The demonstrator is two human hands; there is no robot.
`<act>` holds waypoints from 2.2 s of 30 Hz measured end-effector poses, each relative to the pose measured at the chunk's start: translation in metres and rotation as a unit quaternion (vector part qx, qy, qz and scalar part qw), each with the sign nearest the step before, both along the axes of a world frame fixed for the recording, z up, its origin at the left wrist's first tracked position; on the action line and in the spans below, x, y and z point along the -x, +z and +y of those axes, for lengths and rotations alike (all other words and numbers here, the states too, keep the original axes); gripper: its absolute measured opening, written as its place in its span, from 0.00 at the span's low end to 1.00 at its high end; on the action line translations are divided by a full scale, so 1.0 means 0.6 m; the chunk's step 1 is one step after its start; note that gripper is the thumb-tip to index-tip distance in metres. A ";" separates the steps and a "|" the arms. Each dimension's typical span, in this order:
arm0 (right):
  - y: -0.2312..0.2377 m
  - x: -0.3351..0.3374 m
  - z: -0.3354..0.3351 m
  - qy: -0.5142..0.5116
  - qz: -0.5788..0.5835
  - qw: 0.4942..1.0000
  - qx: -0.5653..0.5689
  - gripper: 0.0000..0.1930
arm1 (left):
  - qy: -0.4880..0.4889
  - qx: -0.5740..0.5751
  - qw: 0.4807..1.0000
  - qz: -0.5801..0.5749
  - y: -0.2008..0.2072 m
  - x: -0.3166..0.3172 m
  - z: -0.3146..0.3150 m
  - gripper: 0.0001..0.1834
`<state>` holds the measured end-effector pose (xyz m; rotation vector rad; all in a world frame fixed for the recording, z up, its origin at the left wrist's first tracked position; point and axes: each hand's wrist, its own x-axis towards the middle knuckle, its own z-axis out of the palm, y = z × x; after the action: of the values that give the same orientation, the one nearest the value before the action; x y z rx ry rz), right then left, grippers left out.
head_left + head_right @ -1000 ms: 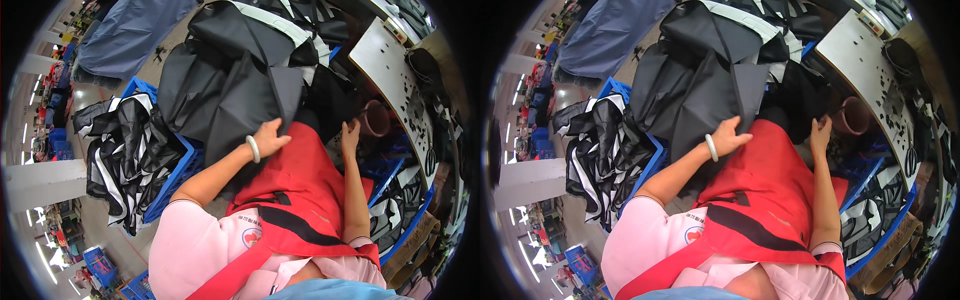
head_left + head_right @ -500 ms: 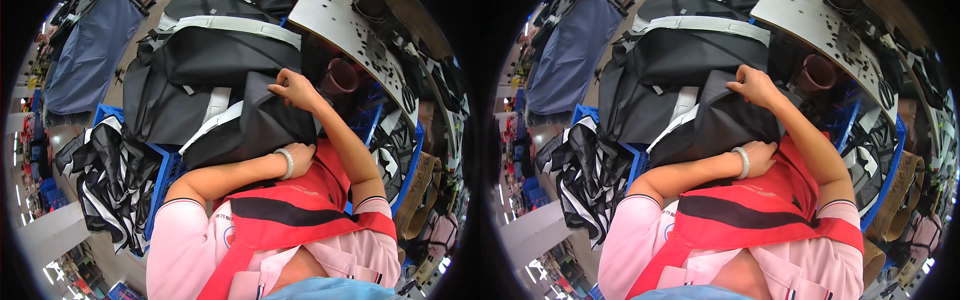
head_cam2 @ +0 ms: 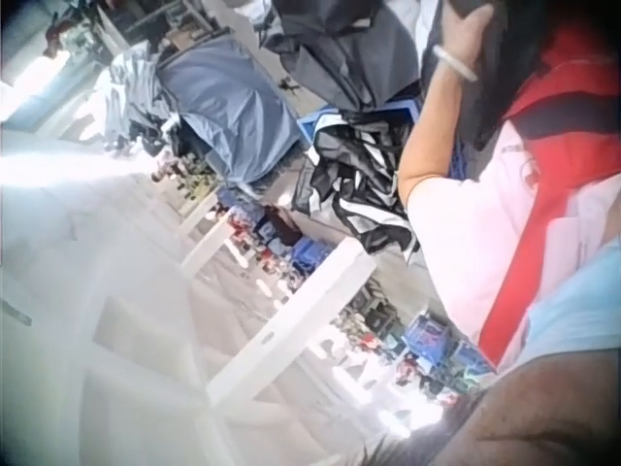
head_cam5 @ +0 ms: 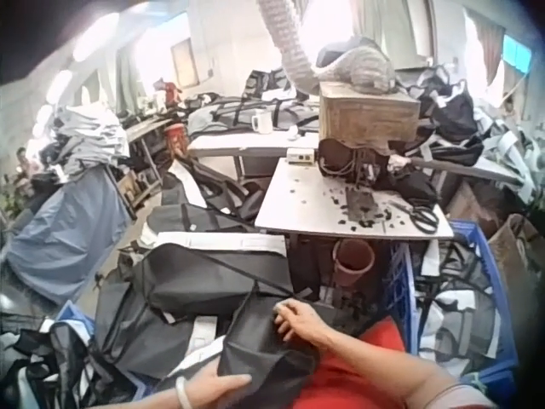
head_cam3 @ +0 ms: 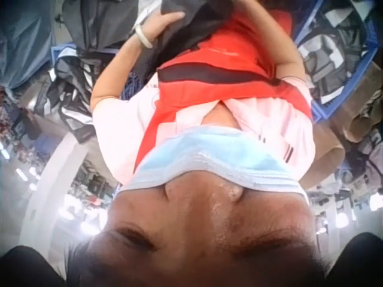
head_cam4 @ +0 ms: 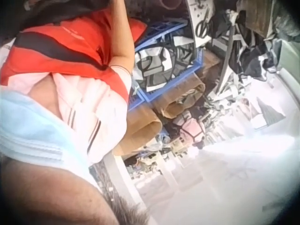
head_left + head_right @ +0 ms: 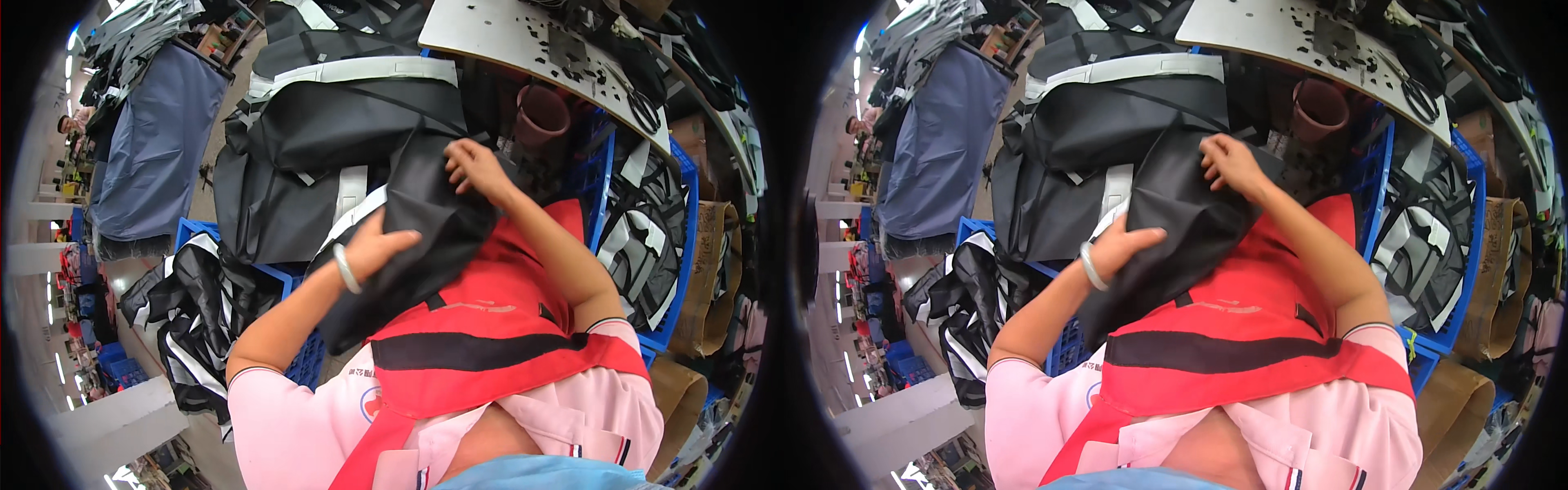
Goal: Sewing and assembling pieces of heavy-duty fabric or vinyl using an industrial sewing machine.
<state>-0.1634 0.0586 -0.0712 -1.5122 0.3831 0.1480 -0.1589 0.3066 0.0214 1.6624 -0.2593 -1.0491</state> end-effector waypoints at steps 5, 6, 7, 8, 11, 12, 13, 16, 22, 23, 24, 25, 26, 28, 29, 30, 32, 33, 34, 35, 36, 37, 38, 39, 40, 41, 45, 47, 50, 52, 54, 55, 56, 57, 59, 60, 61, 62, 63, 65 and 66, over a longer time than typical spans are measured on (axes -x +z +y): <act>0.089 0.001 -0.037 0.023 0.023 0.999 0.013 0.38 | -0.192 0.045 0.980 0.032 -0.012 0.081 -0.111 0.32; 0.117 0.004 -0.049 0.024 0.028 0.994 0.100 0.38 | -0.226 0.024 0.972 0.062 -0.005 0.085 -0.147 0.32; 0.144 0.001 -0.054 0.062 -0.013 0.996 0.060 0.38 | -0.247 0.039 0.965 0.082 0.005 0.093 -0.186 0.30; 0.174 0.004 -0.068 0.107 -0.046 0.982 0.151 0.39 | -0.220 0.044 0.972 0.067 0.016 0.111 -0.228 0.29; 0.253 0.030 -0.115 0.224 -0.042 0.910 0.348 0.35 | -0.216 0.175 0.957 0.090 0.045 0.156 -0.354 0.28; 0.273 0.048 -0.131 0.247 0.028 0.894 0.372 0.35 | -0.208 0.192 0.952 0.113 0.050 0.173 -0.389 0.27; 0.287 0.064 -0.145 0.272 0.056 0.885 0.373 0.35 | -0.199 0.213 0.947 0.133 0.054 0.188 -0.419 0.27; 0.304 0.114 -0.169 0.312 0.031 0.884 0.347 0.35 | -0.182 0.254 0.936 0.161 0.031 0.217 -0.458 0.25; 0.196 0.148 -0.114 0.335 -0.078 0.758 0.554 0.20 | -0.327 0.219 0.914 0.097 -0.058 0.216 -0.457 0.17; 0.172 0.140 -0.112 0.326 -0.040 0.745 0.581 0.16 | -0.322 0.246 0.909 0.093 -0.061 0.213 -0.450 0.17; 0.153 0.138 -0.121 0.321 -0.043 0.750 0.577 0.16 | -0.361 0.187 0.912 0.050 -0.059 0.205 -0.439 0.16; 0.138 0.134 -0.136 0.264 -0.029 0.789 0.554 0.14 | -0.397 0.131 0.908 0.006 -0.051 0.192 -0.427 0.14; 0.126 0.131 -0.153 0.196 -0.054 0.827 0.524 0.12 | -0.421 0.156 0.885 -0.123 -0.040 0.176 -0.406 0.10; 0.121 0.133 -0.195 0.130 -0.054 0.879 0.456 0.14 | -0.489 0.320 0.777 -0.235 -0.009 0.118 -0.362 0.11; 0.123 0.137 -0.210 0.088 -0.032 0.906 0.413 0.15 | -0.391 0.334 0.830 -0.214 0.008 0.092 -0.328 0.08; 0.128 0.143 -0.220 0.088 0.014 0.915 0.394 0.16 | -0.307 0.309 0.868 -0.238 0.021 0.058 -0.309 0.08; 0.139 0.153 -0.221 0.096 0.009 0.907 0.410 0.16 | -0.208 0.263 0.851 -0.405 0.035 -0.036 -0.293 0.13; 0.143 0.158 -0.215 0.100 0.031 0.898 0.428 0.16 | -0.206 0.233 0.821 -0.479 0.035 -0.080 -0.296 0.20; 0.145 0.160 -0.204 0.083 -0.001 0.876 0.475 0.16 | -0.199 0.173 0.834 -0.485 0.024 -0.107 -0.303 0.28; 0.145 0.164 -0.192 0.089 0.026 0.875 0.475 0.16 | -0.221 0.137 0.836 -0.483 0.010 -0.128 -0.306 0.34; 0.145 0.169 -0.185 0.052 -0.025 0.887 0.458 0.16 | -0.239 0.130 0.833 -0.482 -0.012 -0.133 -0.310 0.30; 0.146 0.174 -0.182 0.028 -0.113 0.895 0.430 0.15 | -0.258 0.086 0.843 -0.465 -0.031 -0.138 -0.313 0.27; 0.149 0.181 -0.184 0.011 -0.118 0.889 0.442 0.14 | -0.286 0.078 0.881 -0.368 -0.049 -0.134 -0.315 0.22; 0.156 0.191 -0.193 -0.034 -0.116 0.894 0.433 0.14 | -0.309 0.004 0.917 -0.250 -0.066 -0.121 -0.320 0.18; 0.169 0.203 -0.213 -0.041 -0.142 0.900 0.411 0.13 | -0.281 0.054 0.931 -0.225 -0.081 -0.100 -0.329 0.16; 0.186 0.214 -0.236 -0.073 -0.149 0.905 0.392 0.13 | -0.249 0.062 0.945 -0.202 -0.091 -0.070 -0.341 0.17; 0.276 0.267 -0.306 -0.030 -0.094 0.910 0.402 0.12 | -0.213 0.159 0.954 -0.140 -0.055 0.044 -0.396 0.18; 0.316 0.287 -0.323 -0.032 0.050 0.927 0.370 0.12 | -0.269 0.161 0.946 0.076 -0.015 0.100 -0.413 0.21; 0.312 0.293 -0.317 0.033 -0.024 0.915 0.401 0.14 | -0.288 0.232 0.921 0.125 0.028 0.117 -0.438 0.19; 0.280 0.290 -0.309 0.025 -0.074 0.935 0.346 0.18 | -0.258 0.293 0.911 0.137 0.029 0.090 -0.457 0.20; 0.242 0.294 -0.308 -0.073 -0.057 0.932 0.350 0.19 | -0.258 0.232 0.938 0.020 0.004 0.041 -0.466 0.19; 0.223 0.293 -0.309 -0.107 -0.107 0.939 0.307 0.19 | -0.243 0.226 0.940 -0.075 -0.017 0.024 -0.468 0.18; 0.205 0.297 -0.307 -0.119 -0.041 0.952 0.280 0.20 | -0.250 0.193 0.946 -0.072 -0.039 0.007 -0.465 0.17; 0.185 0.295 -0.304 -0.098 0.049 0.962 0.249 0.19 | -0.254 0.140 0.954 -0.072 -0.063 -0.004 -0.460 0.17; 0.152 0.302 -0.286 -0.022 0.057 0.965 0.257 0.18 | -0.279 0.102 0.953 -0.054 -0.107 -0.001 -0.436 0.13; 0.142 0.306 -0.281 0.011 0.047 0.968 0.244 0.15 | -0.282 0.123 0.951 -0.039 -0.124 0.003 -0.428 0.12; 0.134 0.306 -0.275 -0.001 0.023 0.971 0.239 0.15 | -0.284 0.105 0.953 -0.023 -0.136 0.008 -0.423 0.11; 0.129 0.305 -0.270 -0.013 0.027 0.951 0.309 0.14 | -0.279 0.110 0.954 -0.021 -0.142 0.008 -0.422 0.11; 0.126 0.301 -0.264 -0.033 0.044 0.923 0.380 0.13 | -0.256 0.122 0.959 -0.020 -0.143 0.008 -0.424 0.10; 0.128 0.289 -0.257 -0.045 0.049 0.913 0.402 0.10 | -0.213 0.146 0.966 -0.026 -0.132 -0.003 -0.439 0.11; 0.132 0.281 -0.255 -0.080 0.052 0.886 0.453 0.10 | -0.180 0.176 0.967 -0.028 -0.123 -0.007 -0.449 0.11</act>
<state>-0.3319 -0.0944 0.0080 -2.3908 0.7232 -0.1051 -0.1550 0.0372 -0.0523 1.3485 -0.7632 -1.1455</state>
